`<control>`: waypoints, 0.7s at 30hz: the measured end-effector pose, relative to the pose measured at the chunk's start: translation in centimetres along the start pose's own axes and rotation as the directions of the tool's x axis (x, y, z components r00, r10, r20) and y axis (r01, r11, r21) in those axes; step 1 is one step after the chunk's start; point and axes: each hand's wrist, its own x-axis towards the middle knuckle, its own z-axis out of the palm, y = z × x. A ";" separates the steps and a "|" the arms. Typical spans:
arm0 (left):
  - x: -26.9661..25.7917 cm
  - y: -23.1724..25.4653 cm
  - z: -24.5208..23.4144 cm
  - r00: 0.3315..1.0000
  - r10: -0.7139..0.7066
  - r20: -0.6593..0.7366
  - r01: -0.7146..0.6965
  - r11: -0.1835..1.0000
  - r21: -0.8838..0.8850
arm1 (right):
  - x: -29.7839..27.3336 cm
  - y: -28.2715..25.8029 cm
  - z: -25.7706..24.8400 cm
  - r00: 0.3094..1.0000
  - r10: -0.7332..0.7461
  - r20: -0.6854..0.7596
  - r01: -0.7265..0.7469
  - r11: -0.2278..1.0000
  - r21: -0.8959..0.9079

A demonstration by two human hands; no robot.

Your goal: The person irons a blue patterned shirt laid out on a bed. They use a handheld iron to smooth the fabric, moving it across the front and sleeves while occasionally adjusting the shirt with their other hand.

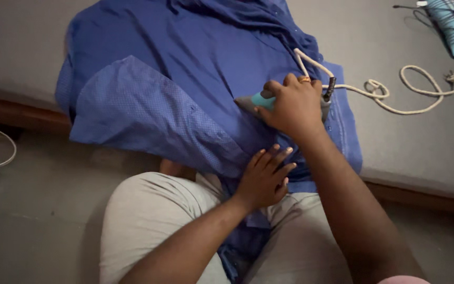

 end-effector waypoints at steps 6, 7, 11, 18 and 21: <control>-0.3 -0.3 2.0 0.999 -0.038 0.009 0.038 0.999 -0.029 | 4.6 0.9 2.9 0.999 0.018 0.027 -0.017 0.999 -0.039; -0.5 -0.5 2.5 0.999 -0.040 0.012 0.040 0.999 -0.035 | 5.9 1.0 3.8 0.999 0.035 0.024 -0.034 0.999 -0.041; -1.7 -2.0 4.3 0.992 -0.025 0.124 0.037 0.994 -0.102 | 12.1 1.6 7.6 0.996 0.087 0.030 -0.086 0.995 -0.055; -2.5 -2.6 6.1 0.929 0.056 0.366 -0.054 0.998 -0.017 | 23.2 3.9 14.7 0.979 0.174 0.108 -0.153 0.972 -0.179; -2.8 -2.6 5.5 0.984 0.040 0.173 -0.050 0.997 0.052 | 25.7 5.1 16.6 0.995 0.103 0.014 -0.097 0.964 -0.247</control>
